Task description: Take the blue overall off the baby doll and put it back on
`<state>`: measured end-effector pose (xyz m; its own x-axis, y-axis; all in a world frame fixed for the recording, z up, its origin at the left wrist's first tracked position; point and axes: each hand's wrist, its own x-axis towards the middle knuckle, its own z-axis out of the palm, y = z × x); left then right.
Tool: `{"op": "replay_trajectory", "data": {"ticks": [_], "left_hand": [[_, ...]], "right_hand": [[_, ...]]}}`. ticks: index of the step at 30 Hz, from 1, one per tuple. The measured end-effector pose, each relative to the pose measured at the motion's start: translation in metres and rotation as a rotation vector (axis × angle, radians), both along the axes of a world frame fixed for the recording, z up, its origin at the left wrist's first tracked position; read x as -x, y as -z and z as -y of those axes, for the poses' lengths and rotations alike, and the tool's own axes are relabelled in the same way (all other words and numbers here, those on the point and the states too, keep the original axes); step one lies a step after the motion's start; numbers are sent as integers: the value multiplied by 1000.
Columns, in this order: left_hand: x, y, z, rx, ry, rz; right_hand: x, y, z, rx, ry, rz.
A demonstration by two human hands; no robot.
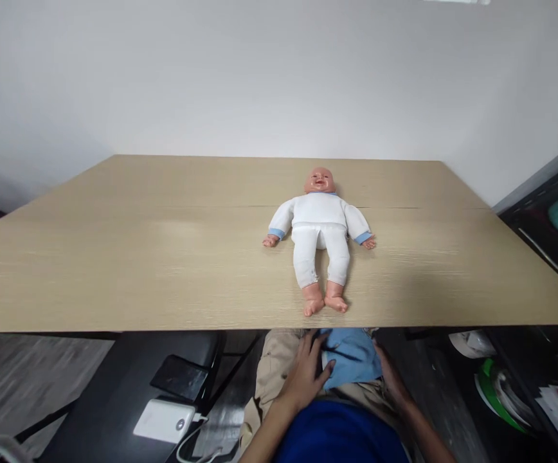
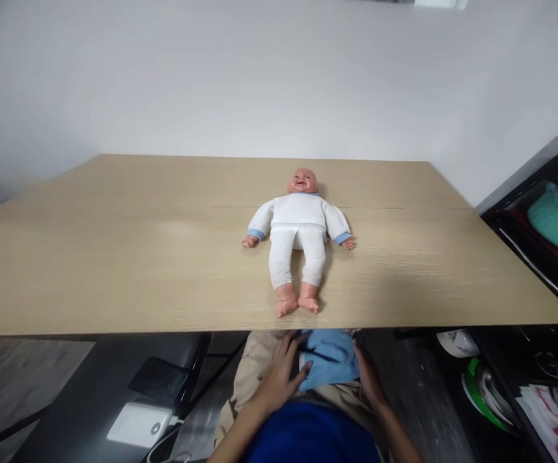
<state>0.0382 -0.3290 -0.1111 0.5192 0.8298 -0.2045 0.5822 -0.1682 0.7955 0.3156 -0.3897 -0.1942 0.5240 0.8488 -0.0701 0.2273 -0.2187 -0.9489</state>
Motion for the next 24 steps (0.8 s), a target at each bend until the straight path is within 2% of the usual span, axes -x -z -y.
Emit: {"op": "replay_trajectory", "data": {"ticks": [3, 6, 8, 10, 12, 15, 17, 19, 21, 23, 24], "left_hand": [[-14, 6, -14, 107, 1, -112], [-26, 7, -19, 193, 33, -178], [-26, -2, -17, 210, 57, -176], [-18, -23, -13, 233, 119, -185], [-1, -60, -10, 256, 247, -207], [27, -139, -15, 257, 391, -218], [42, -197, -26, 206, 375, -181], [49, -246, -43, 151, 347, -46], [49, -280, -64, 84, 245, 186], [43, -298, -90, -55, 101, 404], [39, -304, -104, -120, 68, 463]], "right_hand": [[7, -5, -7, 68, 25, -10], [23, -13, -10, 70, 38, -12], [35, -27, -8, 29, 14, -5], [45, -54, -4, -47, -77, 28], [53, -93, -1, -133, -261, 98], [53, -168, -5, -265, -629, 174], [47, -219, -18, -325, -832, 206], [39, -264, -38, -404, -993, 245], [33, -304, -63, -475, -1101, 291], [30, -338, -90, -562, -1169, 306], [30, -354, -104, -617, -1190, 294]]}}
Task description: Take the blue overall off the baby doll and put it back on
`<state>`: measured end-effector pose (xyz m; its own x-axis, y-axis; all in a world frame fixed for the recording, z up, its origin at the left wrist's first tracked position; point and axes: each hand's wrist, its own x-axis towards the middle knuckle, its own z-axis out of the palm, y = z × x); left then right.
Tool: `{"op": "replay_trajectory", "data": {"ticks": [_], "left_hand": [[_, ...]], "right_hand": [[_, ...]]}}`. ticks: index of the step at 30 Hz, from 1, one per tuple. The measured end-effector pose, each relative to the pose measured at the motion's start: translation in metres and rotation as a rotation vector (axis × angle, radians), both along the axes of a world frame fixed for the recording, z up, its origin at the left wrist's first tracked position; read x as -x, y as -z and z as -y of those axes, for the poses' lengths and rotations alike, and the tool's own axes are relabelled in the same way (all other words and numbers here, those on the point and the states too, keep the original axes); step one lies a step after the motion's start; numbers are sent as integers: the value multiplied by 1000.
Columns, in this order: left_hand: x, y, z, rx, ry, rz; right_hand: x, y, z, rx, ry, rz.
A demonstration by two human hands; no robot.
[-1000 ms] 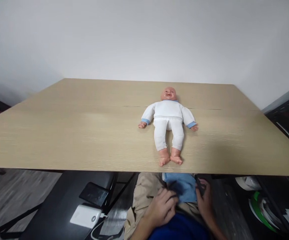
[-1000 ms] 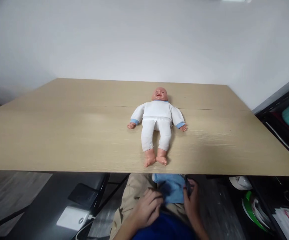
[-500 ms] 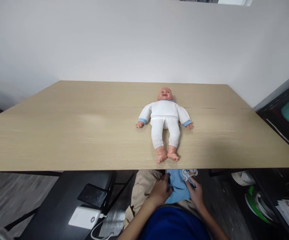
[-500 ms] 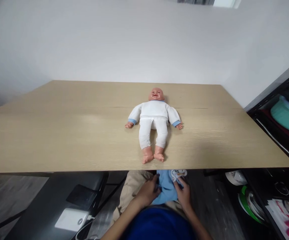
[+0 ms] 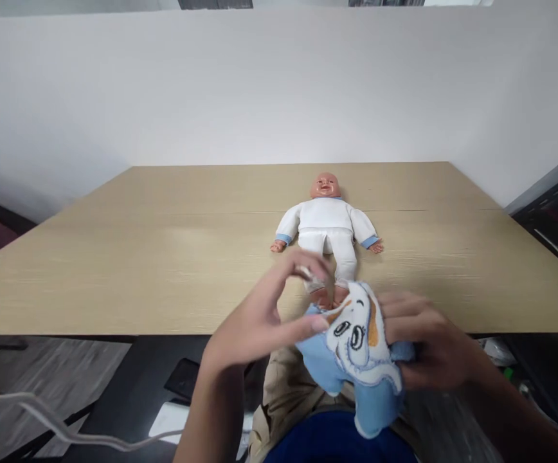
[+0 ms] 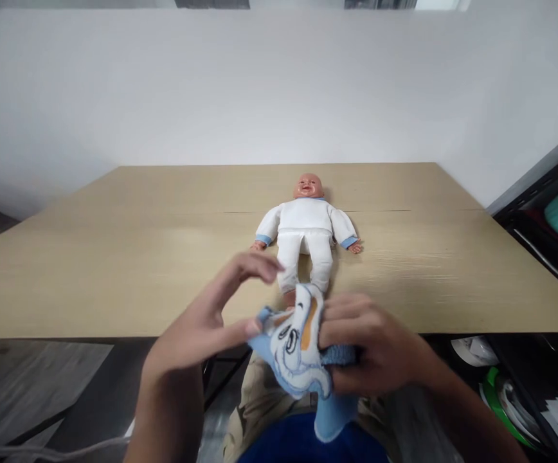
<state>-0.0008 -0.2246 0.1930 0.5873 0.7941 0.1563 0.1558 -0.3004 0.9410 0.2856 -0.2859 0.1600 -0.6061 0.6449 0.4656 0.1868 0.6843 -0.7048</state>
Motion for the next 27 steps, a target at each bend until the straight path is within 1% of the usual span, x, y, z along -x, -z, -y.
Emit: {"op": "replay_trajectory", "data": {"ticks": [1, 2, 3, 5, 6, 7, 9, 12, 13, 15, 17, 19, 22, 24, 27], "left_hand": [[-4, -5, -16, -41, 16, 26], [-8, -9, -33, -52, 107, 22], [-12, -13, -50, -51, 244, 10], [-17, -23, -82, -109, 508, 71], [-18, -29, -95, -149, 565, 106], [-19, -35, -107, -201, 584, 142], [-21, -47, -122, -325, 552, 182], [-26, -60, -129, -607, 450, 165], [-29, -62, -129, -731, 397, 141], [-35, -64, -129, -956, 280, 72], [-40, -62, -132, -1092, 202, 33], [-44, -58, -137, -1135, 190, 48], [-46, -52, -145, -1100, 208, 52], [-45, -48, -148, -1025, 220, 11], [-41, -47, -146, -864, 285, -24]], "right_hand": [[1, -15, -13, -39, -35, -33], [1, -28, -25, -66, -48, -50], [2, -40, -36, -80, -57, -30], [2, -60, -55, -135, -92, -63], [0, -67, -64, -142, -104, -54], [-2, -72, -72, -143, -107, -48], [-10, -76, -87, -121, -80, 0], [-21, -72, -111, -104, -40, 56], [-23, -69, -120, -96, -48, 65], [-25, -64, -137, -72, -108, 50], [-23, -58, -152, -35, -169, -3], [-20, -54, -164, 18, -184, -52], [-18, -48, -175, 100, -141, -63], [-18, -44, -177, 119, -124, -41], [-19, -42, -176, 103, -124, -4]]}}
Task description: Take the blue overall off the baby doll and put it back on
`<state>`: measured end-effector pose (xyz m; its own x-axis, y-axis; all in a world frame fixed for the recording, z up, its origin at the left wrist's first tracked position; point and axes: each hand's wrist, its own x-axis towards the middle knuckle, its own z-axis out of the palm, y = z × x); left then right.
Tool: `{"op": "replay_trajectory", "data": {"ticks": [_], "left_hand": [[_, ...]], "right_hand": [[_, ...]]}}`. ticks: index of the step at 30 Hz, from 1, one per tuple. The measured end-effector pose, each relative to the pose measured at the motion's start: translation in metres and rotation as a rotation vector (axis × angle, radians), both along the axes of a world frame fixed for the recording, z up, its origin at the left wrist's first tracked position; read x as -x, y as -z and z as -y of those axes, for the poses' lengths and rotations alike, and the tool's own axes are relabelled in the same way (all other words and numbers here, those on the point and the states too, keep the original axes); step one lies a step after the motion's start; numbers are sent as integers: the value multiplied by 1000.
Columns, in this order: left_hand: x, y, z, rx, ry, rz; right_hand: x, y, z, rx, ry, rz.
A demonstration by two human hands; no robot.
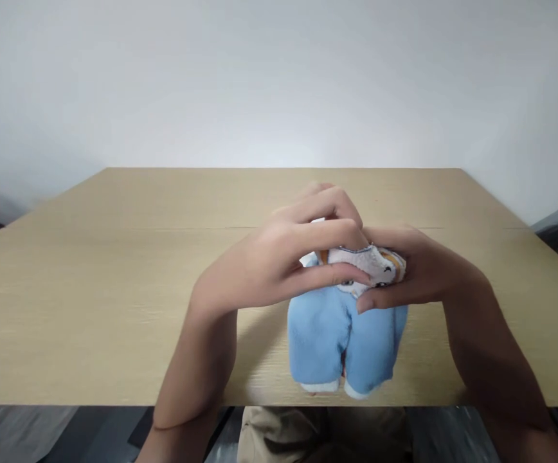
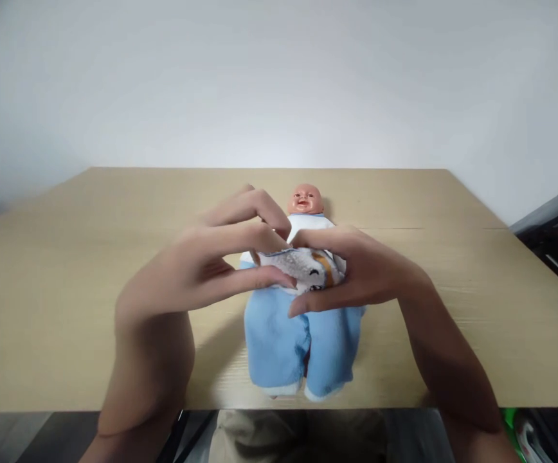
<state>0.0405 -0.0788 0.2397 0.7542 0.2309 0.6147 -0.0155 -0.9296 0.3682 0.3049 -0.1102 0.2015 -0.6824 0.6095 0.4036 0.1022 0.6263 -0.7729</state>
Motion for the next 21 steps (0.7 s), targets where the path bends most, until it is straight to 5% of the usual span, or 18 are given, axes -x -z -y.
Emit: {"op": "replay_trajectory", "data": {"ticks": [5, 10, 16, 21], "left_hand": [[5, 3, -3, 299, 52, -102], [5, 11, -27, 486, 290, -262], [15, 10, -35, 395, 249, -211], [17, 15, -28, 469, 207, -205]], "right_hand": [[1, -1, 12, -30, 130, -19], [-2, -3, 18, -12, 231, -116], [-20, -13, 6, 31, 84, 367], [-22, -16, 6, -49, -55, 253]]}}
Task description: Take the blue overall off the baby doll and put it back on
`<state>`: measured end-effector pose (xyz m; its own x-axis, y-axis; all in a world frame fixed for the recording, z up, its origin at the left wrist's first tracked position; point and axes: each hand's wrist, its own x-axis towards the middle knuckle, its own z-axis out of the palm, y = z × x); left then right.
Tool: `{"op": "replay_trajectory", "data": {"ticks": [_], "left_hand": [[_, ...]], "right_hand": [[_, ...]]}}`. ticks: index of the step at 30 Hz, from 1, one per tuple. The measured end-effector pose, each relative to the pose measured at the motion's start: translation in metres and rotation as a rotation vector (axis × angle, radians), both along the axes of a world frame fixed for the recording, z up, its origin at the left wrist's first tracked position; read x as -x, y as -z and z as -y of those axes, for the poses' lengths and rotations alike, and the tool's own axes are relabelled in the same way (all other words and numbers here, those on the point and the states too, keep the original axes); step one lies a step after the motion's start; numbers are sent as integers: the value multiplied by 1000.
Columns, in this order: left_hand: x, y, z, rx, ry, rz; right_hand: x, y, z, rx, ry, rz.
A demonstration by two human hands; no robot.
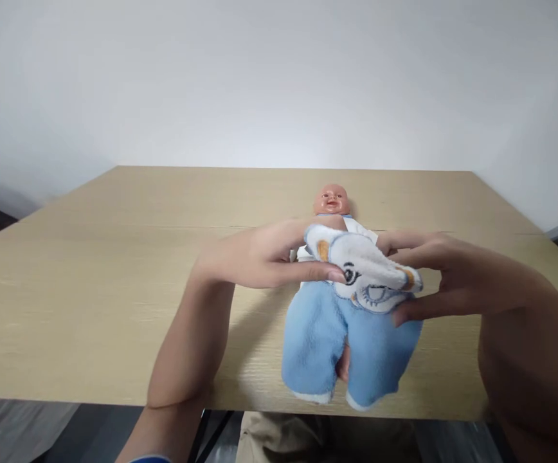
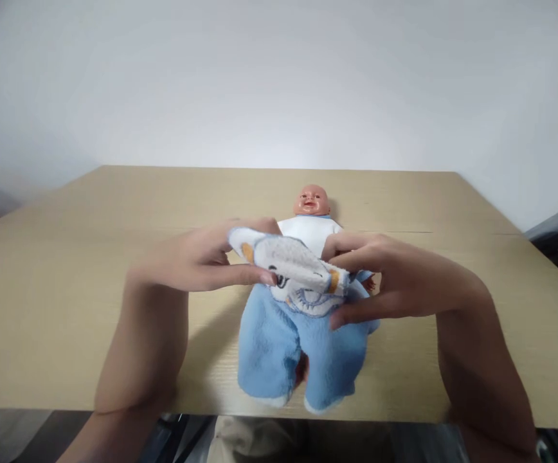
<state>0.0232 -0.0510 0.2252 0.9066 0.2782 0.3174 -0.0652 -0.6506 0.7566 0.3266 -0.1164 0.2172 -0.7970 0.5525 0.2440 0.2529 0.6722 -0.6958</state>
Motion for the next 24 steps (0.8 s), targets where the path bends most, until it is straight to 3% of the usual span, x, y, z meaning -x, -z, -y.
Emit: {"op": "replay_trajectory", "data": {"ticks": [3, 6, 9, 12, 17, 19, 24], "left_hand": [[-1, 1, -3, 55, 26, -50], [-2, 1, -7, 94, 82, -54], [-5, 3, -9, 19, 78, 83], [-11, 9, -4, -110, 18, 222], [-13, 11, 6, -46, -76, 126], [-10, 7, 6, -3, -31, 38], [-3, -4, -3, 12, 224, -109]], "right_hand": [[2, 6, 3, -70, 55, -229], [2, 12, 5, 0, 167, -329], [3, 16, 5, 116, 179, -235], [11, 19, 0, 191, 107, -100], [27, 34, -9, 180, 4, -34], [26, 40, -12, 159, -18, -64], [13, 47, -17, 112, -111, -149]]}}
